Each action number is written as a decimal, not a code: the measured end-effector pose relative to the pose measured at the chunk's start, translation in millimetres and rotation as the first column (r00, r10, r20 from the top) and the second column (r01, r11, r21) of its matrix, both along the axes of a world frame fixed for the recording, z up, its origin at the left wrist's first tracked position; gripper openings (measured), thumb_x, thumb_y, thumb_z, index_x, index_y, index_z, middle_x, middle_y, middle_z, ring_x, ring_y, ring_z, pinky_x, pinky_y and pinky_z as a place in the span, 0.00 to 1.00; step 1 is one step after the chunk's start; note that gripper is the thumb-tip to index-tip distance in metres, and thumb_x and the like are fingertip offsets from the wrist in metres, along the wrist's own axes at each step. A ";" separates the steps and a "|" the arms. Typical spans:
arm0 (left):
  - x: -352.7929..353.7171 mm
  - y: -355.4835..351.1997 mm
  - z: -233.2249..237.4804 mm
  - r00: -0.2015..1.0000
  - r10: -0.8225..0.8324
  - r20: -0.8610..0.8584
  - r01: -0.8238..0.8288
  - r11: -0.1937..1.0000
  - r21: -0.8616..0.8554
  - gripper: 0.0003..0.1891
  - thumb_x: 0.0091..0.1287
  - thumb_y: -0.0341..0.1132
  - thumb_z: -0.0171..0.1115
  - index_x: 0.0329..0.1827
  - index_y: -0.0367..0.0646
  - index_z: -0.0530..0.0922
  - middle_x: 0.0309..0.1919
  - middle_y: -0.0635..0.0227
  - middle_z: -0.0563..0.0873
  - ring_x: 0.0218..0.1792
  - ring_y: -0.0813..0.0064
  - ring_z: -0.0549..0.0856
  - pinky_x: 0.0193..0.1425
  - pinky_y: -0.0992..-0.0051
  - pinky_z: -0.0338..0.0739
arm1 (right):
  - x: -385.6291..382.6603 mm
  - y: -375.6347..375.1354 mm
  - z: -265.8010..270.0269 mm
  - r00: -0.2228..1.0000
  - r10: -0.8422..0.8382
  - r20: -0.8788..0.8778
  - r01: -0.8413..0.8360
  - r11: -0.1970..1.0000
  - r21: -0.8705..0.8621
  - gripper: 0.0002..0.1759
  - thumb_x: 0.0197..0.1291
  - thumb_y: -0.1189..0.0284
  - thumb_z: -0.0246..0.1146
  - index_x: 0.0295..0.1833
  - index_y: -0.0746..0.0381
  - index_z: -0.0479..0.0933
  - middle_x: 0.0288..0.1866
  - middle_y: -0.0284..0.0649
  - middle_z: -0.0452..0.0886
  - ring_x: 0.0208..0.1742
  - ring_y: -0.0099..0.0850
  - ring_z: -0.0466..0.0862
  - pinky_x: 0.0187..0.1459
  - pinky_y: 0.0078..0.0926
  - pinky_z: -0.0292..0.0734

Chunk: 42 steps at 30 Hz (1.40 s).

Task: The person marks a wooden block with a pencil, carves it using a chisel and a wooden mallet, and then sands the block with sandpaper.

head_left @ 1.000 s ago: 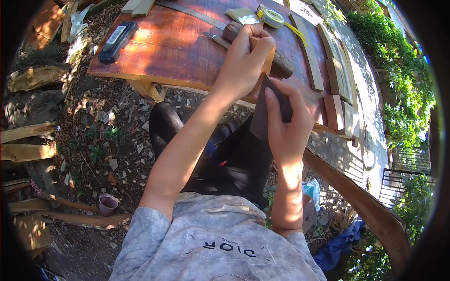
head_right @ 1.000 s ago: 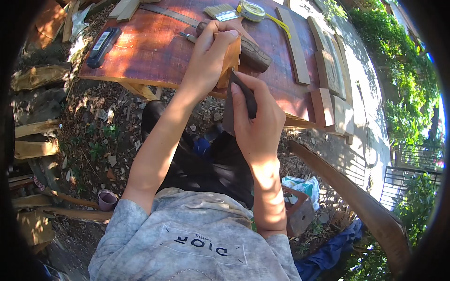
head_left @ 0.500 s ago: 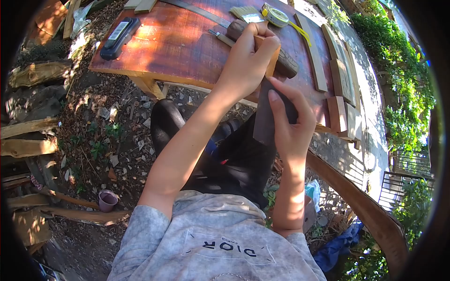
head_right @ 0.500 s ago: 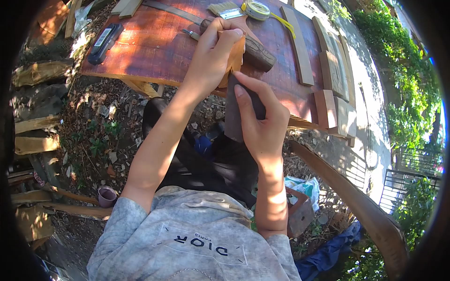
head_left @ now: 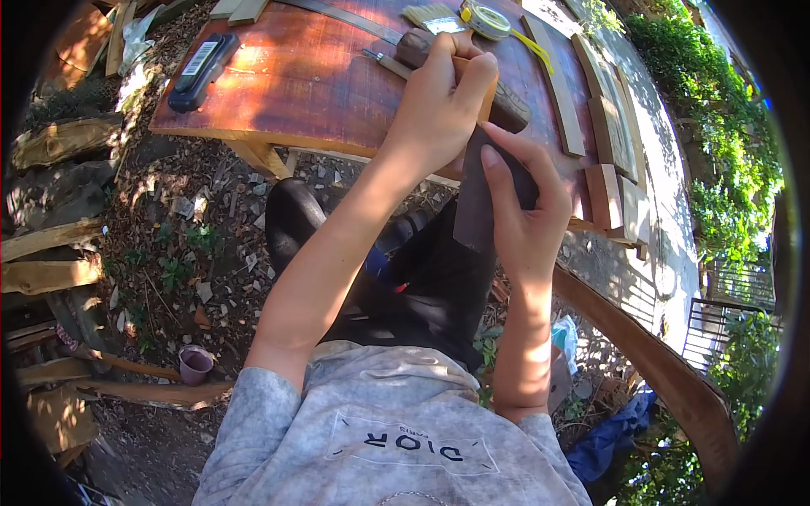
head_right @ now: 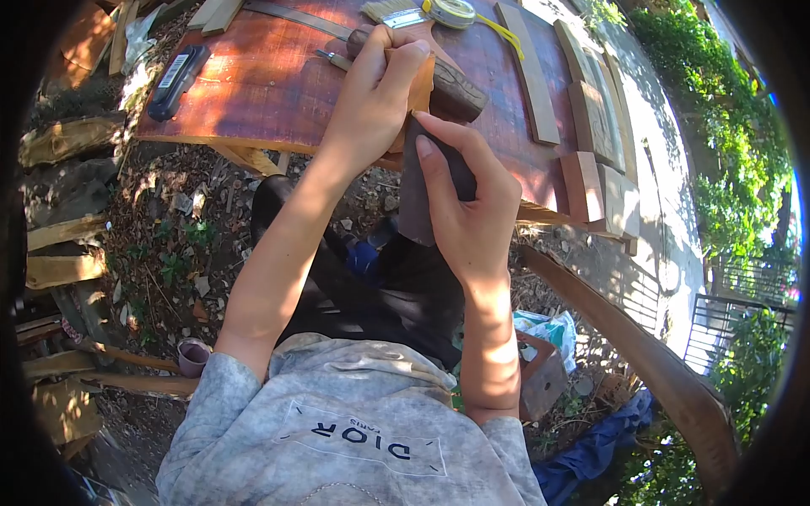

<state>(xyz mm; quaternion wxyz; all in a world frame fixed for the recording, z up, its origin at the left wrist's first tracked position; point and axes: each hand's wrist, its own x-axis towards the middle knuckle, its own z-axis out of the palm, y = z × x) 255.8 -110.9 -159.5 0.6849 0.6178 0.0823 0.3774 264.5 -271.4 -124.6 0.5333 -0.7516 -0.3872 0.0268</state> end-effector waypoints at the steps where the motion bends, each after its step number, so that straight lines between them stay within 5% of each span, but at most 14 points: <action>1: -4.4 1.9 4.0 0.999 0.016 -0.036 -0.013 0.997 0.072 0.16 0.83 0.44 0.59 0.53 0.38 0.78 0.40 0.66 0.83 0.45 0.77 0.83 0.48 0.70 0.80 | -1.4 0.1 -2.7 1.000 0.003 -0.008 -0.003 1.000 0.008 0.13 0.76 0.78 0.69 0.62 0.66 0.87 0.47 0.39 0.93 0.49 0.19 0.87 0.53 0.20 0.82; 5: -15.6 7.8 19.8 0.984 0.154 -0.094 -0.118 0.945 0.305 0.18 0.75 0.46 0.66 0.44 0.35 0.79 0.24 0.62 0.87 0.29 0.70 0.87 0.42 0.66 0.81 | -8.2 -5.6 -19.0 0.999 0.001 0.036 -0.002 1.000 0.028 0.11 0.74 0.77 0.72 0.59 0.66 0.89 0.46 0.38 0.93 0.48 0.19 0.87 0.53 0.21 0.82; 10: -17.3 13.5 18.1 0.986 0.128 -0.103 -0.108 0.978 0.176 0.16 0.75 0.43 0.64 0.41 0.35 0.79 0.25 0.58 0.87 0.29 0.66 0.88 0.41 0.64 0.81 | -9.7 8.8 -6.6 0.983 -0.057 -0.172 0.069 0.995 0.068 0.10 0.72 0.76 0.75 0.56 0.66 0.90 0.46 0.36 0.93 0.48 0.18 0.87 0.52 0.20 0.82; 14: -18.4 21.0 15.0 0.982 0.141 -0.125 -0.112 0.971 0.213 0.17 0.77 0.44 0.60 0.40 0.35 0.79 0.27 0.58 0.87 0.32 0.67 0.87 0.42 0.64 0.80 | -8.1 9.4 -19.5 1.000 -0.004 0.022 0.002 0.996 0.093 0.10 0.73 0.76 0.74 0.56 0.66 0.90 0.44 0.34 0.92 0.45 0.17 0.86 0.51 0.19 0.81; 17: -23.8 18.7 29.5 0.981 0.028 -0.194 -0.005 0.993 0.120 0.15 0.85 0.40 0.55 0.41 0.39 0.75 0.29 0.66 0.80 0.31 0.78 0.78 0.39 0.75 0.75 | -5.2 11.9 -13.2 0.999 -0.022 -0.040 0.025 0.996 0.089 0.09 0.73 0.76 0.73 0.56 0.66 0.90 0.45 0.34 0.93 0.46 0.16 0.86 0.51 0.19 0.80; 20: -21.5 18.2 30.6 0.979 -0.116 -0.168 0.107 0.992 -0.063 0.16 0.84 0.42 0.55 0.40 0.38 0.72 0.27 0.66 0.77 0.32 0.78 0.76 0.39 0.71 0.74 | -3.8 17.2 -14.9 0.998 -0.031 -0.049 0.037 0.990 0.134 0.09 0.73 0.76 0.73 0.55 0.66 0.90 0.45 0.34 0.93 0.47 0.16 0.86 0.51 0.18 0.80; 23: -10.6 20.9 16.5 0.993 0.014 -0.120 0.001 0.992 0.126 0.17 0.83 0.43 0.56 0.40 0.37 0.72 0.28 0.66 0.76 0.34 0.76 0.76 0.42 0.68 0.74 | -7.3 6.6 -21.7 1.000 -0.017 0.003 0.016 0.994 0.111 0.09 0.73 0.76 0.74 0.55 0.66 0.90 0.44 0.34 0.93 0.46 0.16 0.86 0.50 0.18 0.80; 26: -15.9 22.0 26.2 0.975 -0.120 -0.189 0.128 0.991 0.033 0.18 0.84 0.44 0.55 0.41 0.35 0.72 0.30 0.63 0.77 0.36 0.75 0.76 0.45 0.67 0.74 | -4.5 14.5 -8.2 0.993 -0.060 -0.102 0.071 0.992 0.105 0.09 0.73 0.76 0.74 0.55 0.66 0.90 0.43 0.35 0.93 0.45 0.16 0.86 0.49 0.18 0.80; 29: -12.1 20.9 22.0 0.990 -0.022 -0.139 0.037 0.994 0.105 0.17 0.84 0.43 0.54 0.41 0.36 0.72 0.32 0.63 0.77 0.38 0.76 0.75 0.47 0.69 0.74 | -4.1 16.0 -20.2 0.999 -0.050 -0.012 0.051 0.989 0.140 0.09 0.73 0.76 0.74 0.55 0.66 0.90 0.42 0.35 0.93 0.44 0.16 0.86 0.48 0.19 0.81; 32: 0.3 17.4 -0.2 0.998 0.058 -0.003 -0.057 0.991 0.123 0.19 0.80 0.46 0.57 0.41 0.35 0.79 0.31 0.58 0.86 0.36 0.70 0.85 0.46 0.65 0.79 | -7.6 11.3 -15.4 0.997 -0.072 0.028 0.068 0.990 0.122 0.09 0.73 0.76 0.73 0.55 0.66 0.90 0.41 0.36 0.93 0.43 0.17 0.87 0.47 0.20 0.82; 35: -5.3 15.0 14.9 0.996 0.021 -0.084 -0.020 1.000 0.012 0.20 0.81 0.46 0.56 0.41 0.35 0.78 0.33 0.59 0.84 0.39 0.73 0.82 0.48 0.66 0.78 | -10.2 15.7 -17.7 0.997 -0.081 0.019 0.077 0.986 0.151 0.08 0.73 0.76 0.73 0.54 0.66 0.90 0.40 0.37 0.93 0.42 0.17 0.87 0.46 0.20 0.82; 38: -3.3 26.6 3.6 0.995 0.061 -0.085 -0.035 0.961 0.273 0.17 0.84 0.42 0.53 0.41 0.36 0.72 0.33 0.63 0.76 0.39 0.76 0.75 0.47 0.70 0.74 | -11.3 4.7 -18.1 0.998 -0.030 0.063 0.022 0.992 0.124 0.08 0.73 0.76 0.73 0.53 0.66 0.90 0.40 0.39 0.93 0.42 0.17 0.88 0.46 0.21 0.83; 42: -6.5 20.6 9.9 0.993 0.073 -0.091 -0.048 0.966 0.254 0.16 0.84 0.41 0.53 0.42 0.36 0.72 0.33 0.65 0.75 0.40 0.75 0.75 0.48 0.70 0.73 | -9.4 10.7 -9.5 0.998 -0.062 -0.011 0.063 0.990 0.129 0.07 0.73 0.76 0.73 0.52 0.66 0.89 0.39 0.41 0.93 0.42 0.19 0.89 0.46 0.22 0.84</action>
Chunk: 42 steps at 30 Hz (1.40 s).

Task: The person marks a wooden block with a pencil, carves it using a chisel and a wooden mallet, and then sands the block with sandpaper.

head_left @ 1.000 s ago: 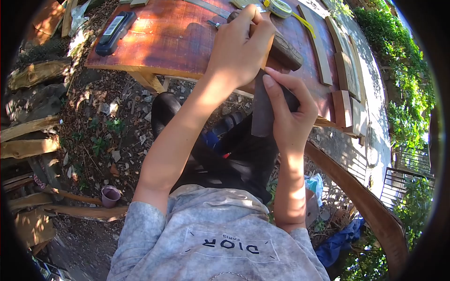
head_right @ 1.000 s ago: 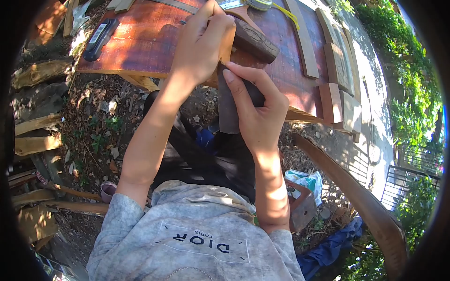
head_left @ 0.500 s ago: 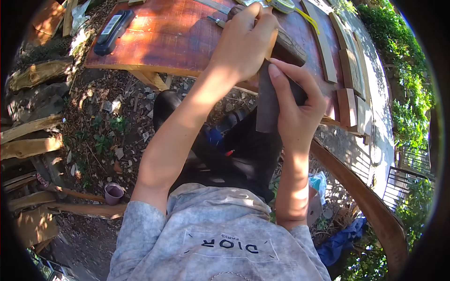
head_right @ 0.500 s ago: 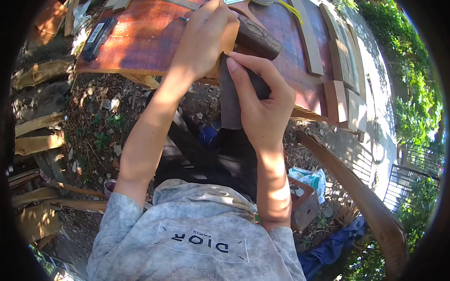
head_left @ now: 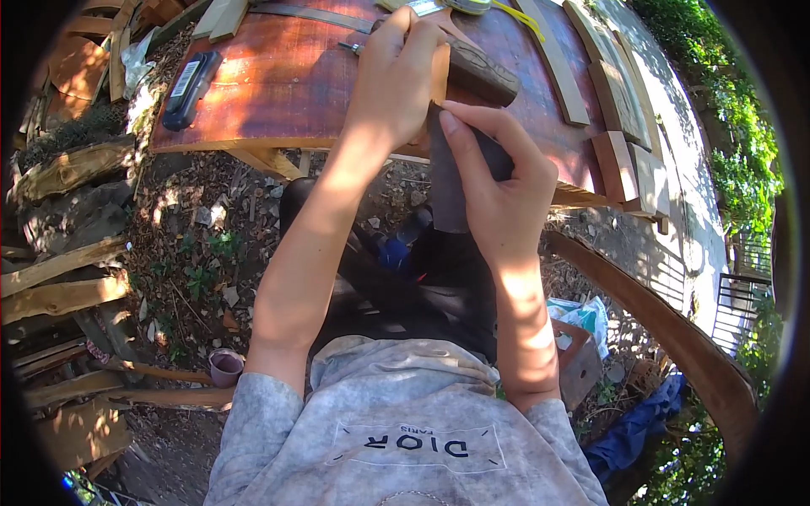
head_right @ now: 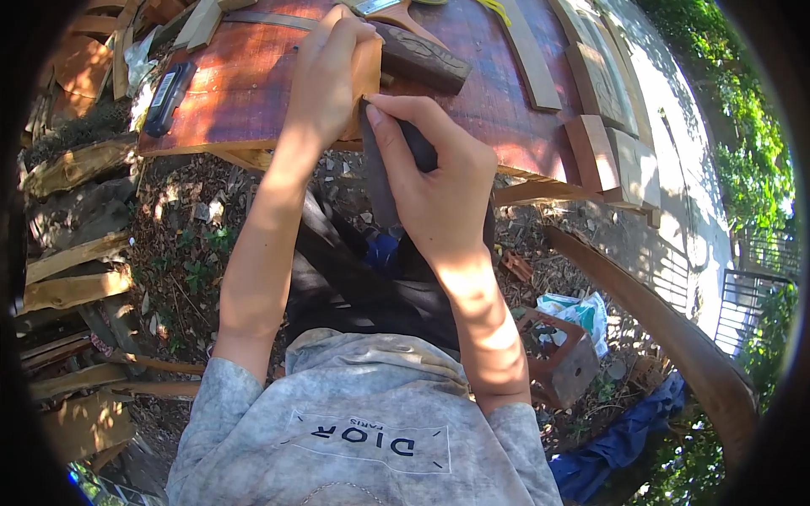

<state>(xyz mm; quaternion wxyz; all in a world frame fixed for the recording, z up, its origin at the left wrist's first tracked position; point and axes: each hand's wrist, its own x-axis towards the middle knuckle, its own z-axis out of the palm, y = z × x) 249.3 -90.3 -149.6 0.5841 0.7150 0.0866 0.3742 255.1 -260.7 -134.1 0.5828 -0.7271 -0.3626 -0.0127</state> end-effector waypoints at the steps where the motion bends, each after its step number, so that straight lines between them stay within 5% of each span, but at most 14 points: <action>1: -2.5 -4.0 3.5 1.000 -0.004 -0.007 0.004 1.000 -0.029 0.15 0.84 0.41 0.53 0.42 0.36 0.72 0.33 0.64 0.75 0.40 0.75 0.75 0.48 0.70 0.73 | -2.4 -1.6 -5.7 1.000 0.001 0.024 -0.002 1.000 0.009 0.07 0.73 0.76 0.73 0.53 0.66 0.89 0.39 0.41 0.93 0.41 0.19 0.90 0.46 0.23 0.84; 7: 0.4 -6.2 -0.7 0.999 0.048 0.019 -0.047 0.999 -0.006 0.14 0.85 0.39 0.51 0.41 0.37 0.72 0.32 0.64 0.73 0.39 0.72 0.76 0.49 0.68 0.73 | -4.2 -4.3 -4.0 0.999 -0.025 0.041 0.025 1.000 -0.006 0.08 0.73 0.76 0.73 0.53 0.65 0.89 0.39 0.41 0.93 0.39 0.20 0.90 0.44 0.23 0.84; 10: -3.3 -3.5 1.3 0.998 0.055 0.042 -0.064 0.964 0.257 0.15 0.86 0.39 0.51 0.42 0.37 0.72 0.34 0.63 0.74 0.39 0.70 0.76 0.50 0.68 0.73 | -2.0 -5.6 -8.3 0.997 -0.004 0.075 0.002 1.000 0.019 0.07 0.73 0.75 0.73 0.53 0.65 0.89 0.37 0.42 0.93 0.38 0.21 0.90 0.42 0.23 0.83; 11: 0.2 4.0 -11.8 1.000 0.005 -0.009 -0.003 0.990 0.144 0.16 0.86 0.42 0.51 0.43 0.38 0.73 0.41 0.60 0.80 0.43 0.65 0.79 0.53 0.67 0.73 | -0.2 -8.3 -7.9 0.998 0.008 0.068 -0.009 1.000 0.014 0.07 0.73 0.75 0.73 0.53 0.64 0.89 0.37 0.43 0.93 0.38 0.22 0.91 0.42 0.24 0.83; 13: 0.0 2.2 -10.2 0.999 0.037 0.024 -0.040 0.993 0.111 0.16 0.82 0.42 0.56 0.41 0.38 0.75 0.36 0.65 0.80 0.41 0.74 0.77 0.51 0.69 0.74 | -3.9 -11.6 3.7 0.996 -0.008 -0.084 0.003 0.998 -0.061 0.08 0.72 0.75 0.73 0.53 0.64 0.89 0.38 0.44 0.93 0.40 0.23 0.92 0.43 0.24 0.84; 17: -7.5 -18.0 8.9 1.000 0.013 -0.018 -0.014 0.999 -0.051 0.15 0.79 0.40 0.56 0.39 0.37 0.73 0.31 0.67 0.77 0.38 0.77 0.74 0.48 0.71 0.72 | -5.7 -9.4 -6.2 0.991 0.014 0.132 -0.013 1.000 -0.010 0.08 0.72 0.75 0.73 0.53 0.64 0.89 0.38 0.43 0.93 0.39 0.21 0.91 0.43 0.25 0.84; 21: -7.4 -12.7 6.7 0.999 0.015 -0.038 -0.017 0.999 -0.047 0.14 0.79 0.39 0.56 0.38 0.37 0.73 0.33 0.69 0.76 0.40 0.78 0.74 0.48 0.73 0.71 | -2.1 -6.6 7.1 1.000 0.006 -0.002 -0.006 1.000 -0.031 0.08 0.72 0.74 0.74 0.53 0.64 0.90 0.38 0.43 0.93 0.40 0.23 0.92 0.45 0.25 0.85; 24: -4.3 -15.9 6.6 1.000 0.006 0.012 -0.006 1.000 -0.005 0.15 0.80 0.40 0.56 0.38 0.37 0.73 0.33 0.68 0.76 0.40 0.77 0.74 0.48 0.70 0.71 | -4.8 -11.2 -7.7 0.990 -0.004 0.141 0.005 1.000 -0.001 0.08 0.73 0.73 0.73 0.53 0.64 0.90 0.37 0.43 0.93 0.39 0.21 0.91 0.44 0.25 0.85; 28: -6.7 -14.0 8.2 0.998 -0.017 -0.060 0.015 0.999 -0.044 0.16 0.81 0.41 0.55 0.38 0.37 0.74 0.34 0.68 0.77 0.41 0.78 0.74 0.50 0.70 0.72 | -4.8 -6.2 -0.1 0.998 -0.052 0.034 0.052 0.999 -0.015 0.08 0.72 0.76 0.73 0.53 0.64 0.90 0.40 0.43 0.93 0.41 0.22 0.92 0.46 0.24 0.85; 38: -1.3 -11.9 7.3 0.976 -0.135 -0.172 0.137 0.991 -0.001 0.16 0.81 0.44 0.55 0.44 0.39 0.78 0.37 0.69 0.79 0.41 0.78 0.74 0.51 0.71 0.73 | 6.2 -23.3 2.7 0.919 0.139 0.368 -0.088 0.984 -0.153 0.09 0.70 0.78 0.73 0.54 0.64 0.89 0.42 0.46 0.93 0.44 0.39 0.95 0.46 0.31 0.87; 41: 8.7 -2.3 -4.6 0.972 -0.189 -0.138 0.200 0.977 0.069 0.16 0.80 0.45 0.56 0.48 0.38 0.80 0.38 0.64 0.82 0.43 0.74 0.78 0.54 0.70 0.75 | 9.4 -27.9 1.4 0.881 0.157 0.445 -0.094 0.983 -0.159 0.09 0.69 0.77 0.74 0.53 0.63 0.89 0.43 0.45 0.93 0.43 0.39 0.95 0.45 0.31 0.87; 42: 5.9 -4.6 -6.4 0.981 -0.167 -0.097 0.183 0.962 0.200 0.14 0.79 0.43 0.57 0.48 0.38 0.79 0.41 0.59 0.82 0.44 0.65 0.81 0.54 0.64 0.77 | 13.4 -26.3 1.7 0.891 0.120 0.438 -0.058 0.987 -0.153 0.10 0.68 0.77 0.75 0.53 0.63 0.89 0.44 0.45 0.93 0.43 0.38 0.95 0.45 0.31 0.87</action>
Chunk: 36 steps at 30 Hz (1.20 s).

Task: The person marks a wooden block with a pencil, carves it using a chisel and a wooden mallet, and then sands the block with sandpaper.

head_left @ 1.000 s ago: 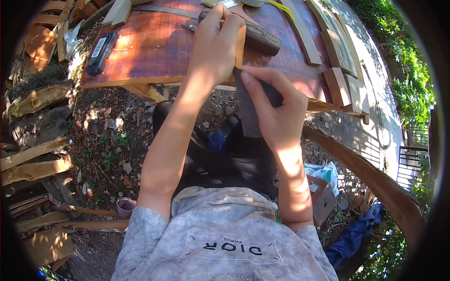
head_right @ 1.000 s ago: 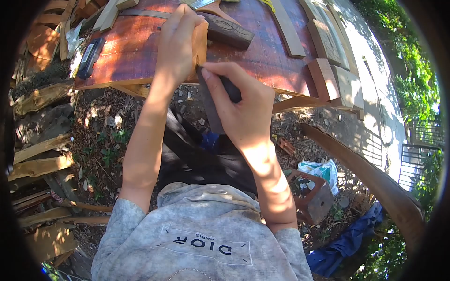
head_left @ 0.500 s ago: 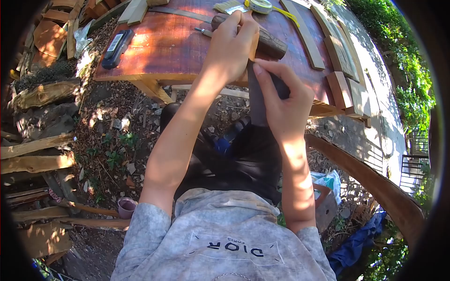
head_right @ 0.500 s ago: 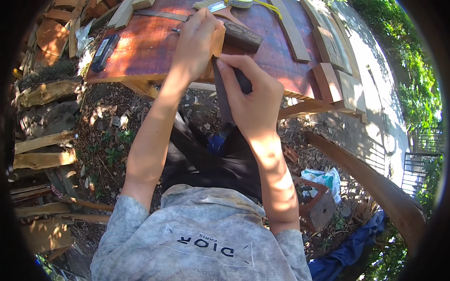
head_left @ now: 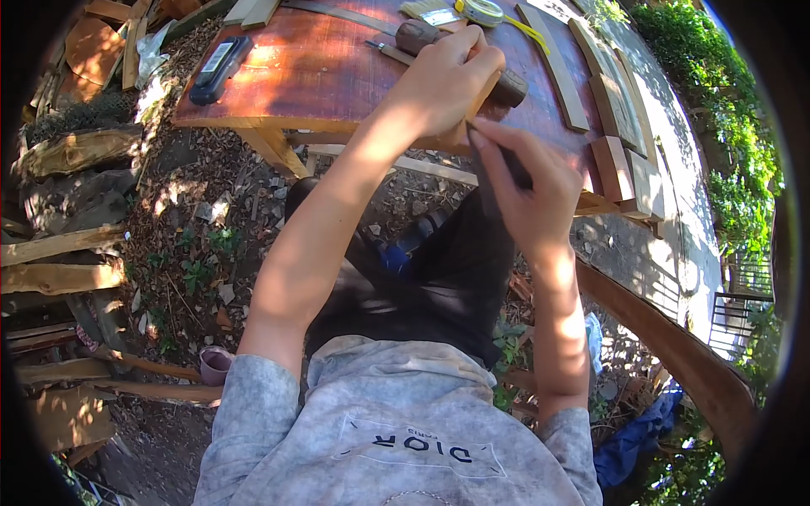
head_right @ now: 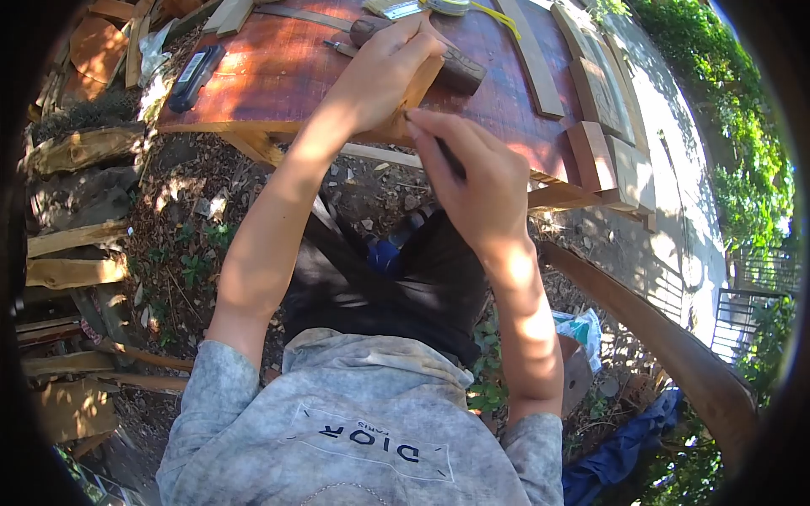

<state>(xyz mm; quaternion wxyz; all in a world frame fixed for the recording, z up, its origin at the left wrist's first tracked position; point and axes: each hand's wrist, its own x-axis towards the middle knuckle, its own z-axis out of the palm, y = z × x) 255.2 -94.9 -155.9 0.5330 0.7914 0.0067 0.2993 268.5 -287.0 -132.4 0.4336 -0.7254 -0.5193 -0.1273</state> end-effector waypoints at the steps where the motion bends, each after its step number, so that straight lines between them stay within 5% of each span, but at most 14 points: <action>1: -2.5 -1.6 -0.4 0.998 0.007 0.067 -0.016 0.992 0.124 0.13 0.78 0.40 0.58 0.47 0.37 0.78 0.43 0.54 0.82 0.45 0.56 0.84 0.53 0.59 0.79 | 3.2 2.2 0.9 0.999 -0.035 -0.007 0.035 0.999 0.008 0.10 0.68 0.77 0.75 0.54 0.62 0.89 0.44 0.45 0.93 0.43 0.38 0.95 0.44 0.31 0.87; 2: -4.7 -0.8 0.5 0.991 0.009 0.134 -0.042 0.968 0.248 0.11 0.77 0.38 0.59 0.47 0.37 0.77 0.46 0.49 0.82 0.45 0.46 0.87 0.53 0.54 0.81 | 3.7 3.4 2.0 0.999 -0.032 -0.006 0.032 0.999 -0.016 0.11 0.68 0.76 0.76 0.55 0.62 0.89 0.45 0.45 0.93 0.42 0.37 0.94 0.44 0.30 0.87; 6: -14.9 2.9 -5.6 0.977 0.006 0.211 -0.116 0.849 0.516 0.11 0.78 0.37 0.58 0.50 0.36 0.78 0.51 0.45 0.81 0.46 0.39 0.87 0.57 0.52 0.81 | -3.2 2.2 3.0 0.994 -0.024 -0.103 0.014 0.995 -0.095 0.15 0.67 0.75 0.77 0.58 0.62 0.87 0.46 0.43 0.92 0.40 0.33 0.92 0.43 0.29 0.86; 7: -24.1 -5.3 11.8 0.959 -0.082 -0.273 0.032 0.983 -0.181 0.18 0.80 0.46 0.59 0.56 0.37 0.77 0.60 0.51 0.79 0.59 0.51 0.83 0.68 0.60 0.75 | -4.1 2.7 2.0 0.988 -0.025 -0.154 0.008 0.994 -0.111 0.16 0.67 0.75 0.77 0.59 0.62 0.87 0.46 0.43 0.92 0.39 0.32 0.91 0.43 0.28 0.86; 10: -25.4 -5.2 -6.5 0.988 0.119 0.102 -0.140 0.961 0.237 0.19 0.80 0.46 0.61 0.55 0.36 0.79 0.60 0.54 0.77 0.63 0.54 0.79 0.70 0.62 0.74 | -0.1 4.6 -1.5 0.982 -0.009 -0.189 -0.007 0.997 -0.083 0.17 0.67 0.75 0.77 0.60 0.62 0.87 0.45 0.42 0.91 0.37 0.29 0.89 0.42 0.27 0.84; 14: -44.1 9.8 -13.5 0.983 0.063 0.173 -0.123 0.923 0.363 0.20 0.82 0.46 0.62 0.62 0.38 0.81 0.63 0.54 0.76 0.67 0.53 0.76 0.73 0.60 0.73 | -0.6 7.7 -1.7 0.966 -0.002 -0.259 -0.018 0.997 -0.077 0.17 0.68 0.76 0.76 0.61 0.63 0.86 0.44 0.42 0.90 0.38 0.28 0.89 0.42 0.28 0.84; 17: -74.3 -2.7 -1.9 0.978 0.172 0.120 -0.200 0.934 0.296 0.20 0.81 0.45 0.64 0.66 0.40 0.82 0.67 0.54 0.76 0.71 0.52 0.77 0.74 0.58 0.74 | 2.7 10.2 -4.2 0.964 0.018 -0.266 -0.039 0.997 -0.072 0.17 0.69 0.77 0.75 0.62 0.63 0.87 0.45 0.41 0.91 0.40 0.26 0.89 0.44 0.26 0.83; 20: -87.0 -15.4 -5.9 0.944 0.221 0.245 -0.294 0.899 0.325 0.23 0.78 0.46 0.68 0.68 0.42 0.82 0.71 0.55 0.78 0.73 0.52 0.79 0.76 0.55 0.74 | 0.1 10.9 -7.2 0.954 0.021 -0.300 -0.048 0.995 -0.084 0.17 0.70 0.76 0.74 0.62 0.63 0.87 0.47 0.39 0.93 0.43 0.23 0.89 0.48 0.23 0.83; 23: -94.1 -6.8 -20.6 0.961 0.173 0.214 -0.266 0.788 0.555 0.27 0.75 0.48 0.71 0.71 0.43 0.81 0.71 0.56 0.79 0.71 0.51 0.81 0.79 0.53 0.73 | 1.7 12.5 -7.1 0.963 0.021 -0.267 -0.045 0.995 -0.085 0.16 0.70 0.76 0.74 0.61 0.64 0.88 0.47 0.40 0.93 0.43 0.25 0.90 0.48 0.25 0.83; 29: -102.1 -6.2 -7.8 0.964 0.197 0.178 -0.264 0.752 0.604 0.43 0.59 0.56 0.84 0.75 0.45 0.80 0.71 0.58 0.83 0.71 0.50 0.82 0.77 0.52 0.76 | -4.5 15.6 -1.1 0.913 -0.008 -0.407 -0.020 0.998 -0.063 0.15 0.69 0.75 0.74 0.59 0.64 0.88 0.45 0.43 0.93 0.45 0.27 0.91 0.48 0.26 0.84; 36: -85.2 0.4 -14.4 0.931 0.195 0.309 -0.333 0.804 0.493 0.38 0.52 0.55 0.88 0.62 0.45 0.83 0.60 0.60 0.90 0.64 0.49 0.87 0.74 0.51 0.77 | -14.9 17.2 6.4 0.794 0.054 -0.605 0.007 0.995 0.099 0.11 0.74 0.72 0.73 0.57 0.65 0.86 0.44 0.36 0.92 0.46 0.20 0.87 0.48 0.21 0.82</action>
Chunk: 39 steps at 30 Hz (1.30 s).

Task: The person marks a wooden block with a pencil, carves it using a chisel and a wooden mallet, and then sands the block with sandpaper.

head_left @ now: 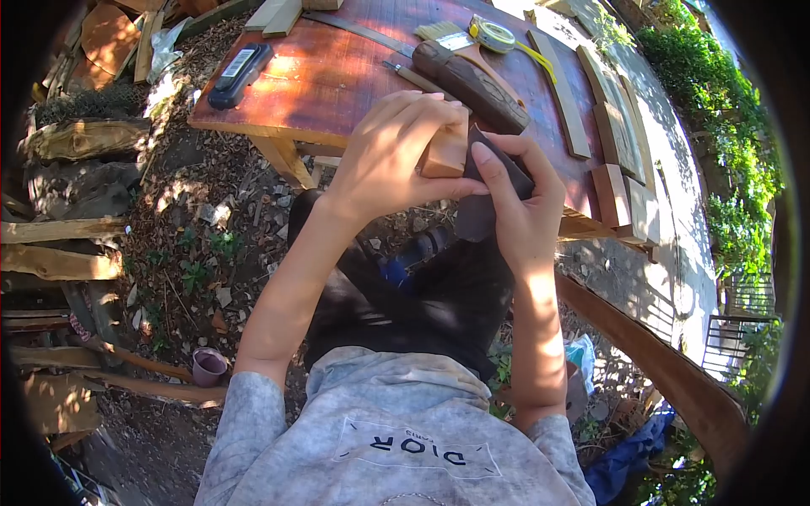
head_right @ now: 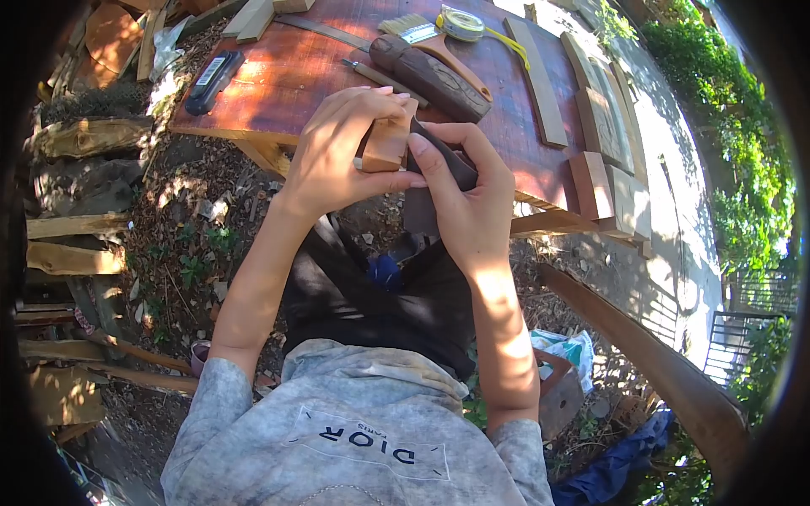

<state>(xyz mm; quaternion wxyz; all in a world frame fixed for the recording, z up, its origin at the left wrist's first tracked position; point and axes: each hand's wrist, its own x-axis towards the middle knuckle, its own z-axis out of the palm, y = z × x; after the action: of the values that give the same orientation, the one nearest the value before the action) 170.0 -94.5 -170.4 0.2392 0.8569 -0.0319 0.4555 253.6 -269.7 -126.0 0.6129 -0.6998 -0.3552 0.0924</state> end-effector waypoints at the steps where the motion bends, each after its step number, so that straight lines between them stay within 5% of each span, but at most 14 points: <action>1: 3.7 3.2 2.7 1.000 -0.010 0.002 0.010 1.000 0.015 0.36 0.53 0.57 0.87 0.59 0.44 0.83 0.58 0.60 0.91 0.63 0.49 0.87 0.73 0.52 0.77 | -1.5 0.5 4.3 1.000 -0.002 -0.018 0.002 1.000 0.006 0.11 0.75 0.71 0.73 0.56 0.65 0.86 0.44 0.36 0.92 0.46 0.19 0.87 0.48 0.21 0.81; 5: 10.1 16.5 13.9 0.997 -0.058 -0.051 0.057 0.998 -0.006 0.32 0.66 0.65 0.73 0.50 0.41 0.86 0.51 0.59 0.93 0.57 0.52 0.88 0.69 0.55 0.78 | 5.5 5.2 13.4 1.000 0.006 -0.016 -0.006 1.000 0.002 0.12 0.75 0.70 0.73 0.56 0.67 0.86 0.44 0.36 0.91 0.46 0.19 0.86 0.49 0.21 0.81; 8: 12.3 26.0 26.2 0.971 -0.149 -0.185 0.105 0.968 -0.227 0.34 0.76 0.68 0.58 0.43 0.39 0.87 0.45 0.57 0.93 0.52 0.53 0.88 0.67 0.58 0.78 | 8.0 7.6 8.8 0.999 0.012 -0.032 -0.012 1.000 0.019 0.11 0.76 0.70 0.72 0.55 0.67 0.86 0.45 0.36 0.91 0.46 0.20 0.86 0.50 0.22 0.81; 9: 19.2 19.9 29.1 0.983 -0.170 -0.070 0.134 0.923 -0.361 0.36 0.82 0.64 0.51 0.31 0.38 0.84 0.24 0.56 0.84 0.36 0.54 0.85 0.53 0.57 0.77 | 6.2 8.8 7.0 0.999 0.006 -0.033 -0.005 1.000 0.025 0.10 0.76 0.70 0.72 0.54 0.67 0.86 0.44 0.36 0.91 0.46 0.20 0.86 0.50 0.23 0.81; 13: 33.6 22.6 31.9 0.980 -0.149 -0.134 0.007 0.695 -0.719 0.43 0.87 0.65 0.38 0.30 0.33 0.81 0.23 0.52 0.83 0.30 0.54 0.81 0.44 0.59 0.75 | -2.0 12.2 4.6 0.999 -0.020 0.038 0.020 1.000 0.005 0.09 0.77 0.71 0.70 0.53 0.66 0.86 0.44 0.40 0.91 0.46 0.24 0.88 0.50 0.26 0.81; 16: 47.0 27.3 24.1 0.972 -0.217 -0.088 0.072 0.635 -0.769 0.42 0.86 0.68 0.37 0.34 0.36 0.82 0.30 0.69 0.84 0.36 0.77 0.81 0.48 0.73 0.74 | 6.0 17.3 -4.7 0.938 -0.045 0.344 0.049 0.999 -0.003 0.08 0.76 0.73 0.69 0.53 0.68 0.85 0.44 0.45 0.91 0.44 0.33 0.90 0.50 0.30 0.82; 22: 62.2 17.9 25.6 0.979 -0.203 0.022 0.151 0.647 -0.748 0.41 0.89 0.63 0.34 0.31 0.38 0.81 0.29 0.71 0.84 0.34 0.80 0.80 0.46 0.74 0.74 | 9.7 25.1 8.6 0.867 -0.092 0.489 0.079 0.996 0.047 0.08 0.76 0.74 0.69 0.52 0.68 0.85 0.45 0.49 0.91 0.45 0.43 0.91 0.50 0.34 0.84; 28: 72.3 12.0 29.1 0.998 -0.030 -0.054 -0.015 0.737 -0.676 0.36 0.89 0.54 0.37 0.30 0.37 0.82 0.23 0.61 0.85 0.29 0.68 0.83 0.41 0.66 0.75 | 15.0 27.0 -0.2 0.880 -0.120 0.460 0.099 0.993 0.070 0.09 0.75 0.74 0.70 0.53 0.68 0.86 0.43 0.49 0.92 0.43 0.39 0.93 0.48 0.33 0.84; 32: 78.1 15.6 24.7 0.997 -0.066 -0.048 0.017 0.742 -0.670 0.32 0.86 0.51 0.42 0.34 0.32 0.82 0.33 0.38 0.87 0.43 0.34 0.87 0.53 0.47 0.77 | 15.8 23.4 5.3 0.899 -0.144 0.412 0.143 0.989 0.034 0.10 0.76 0.73 0.70 0.53 0.68 0.87 0.43 0.46 0.92 0.45 0.31 0.90 0.50 0.30 0.83; 35: 76.4 10.5 30.0 0.998 -0.020 -0.064 -0.025 0.780 -0.625 0.30 0.84 0.49 0.43 0.36 0.31 0.81 0.35 0.36 0.88 0.44 0.33 0.86 0.54 0.46 0.77 | 15.4 21.9 -1.8 0.911 -0.129 0.391 0.131 0.991 0.021 0.11 0.78 0.71 0.69 0.54 0.69 0.87 0.44 0.40 0.91 0.47 0.22 0.86 0.54 0.25 0.81; 39: 85.4 12.7 22.0 0.998 0.040 -0.041 -0.056 0.858 -0.510 0.22 0.82 0.43 0.45 0.34 0.36 0.79 0.29 0.49 0.87 0.34 0.47 0.87 0.42 0.55 0.77 | 20.4 17.5 6.8 0.925 -0.120 0.360 0.136 0.990 -0.020 0.11 0.78 0.71 0.69 0.55 0.69 0.87 0.44 0.38 0.91 0.47 0.22 0.85 0.55 0.24 0.81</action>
<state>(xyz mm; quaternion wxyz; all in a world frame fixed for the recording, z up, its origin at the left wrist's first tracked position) 255.4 -81.8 -148.4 0.4467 0.7700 0.1148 0.4410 274.0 -252.3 -119.2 0.5269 -0.7401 -0.4122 -0.0687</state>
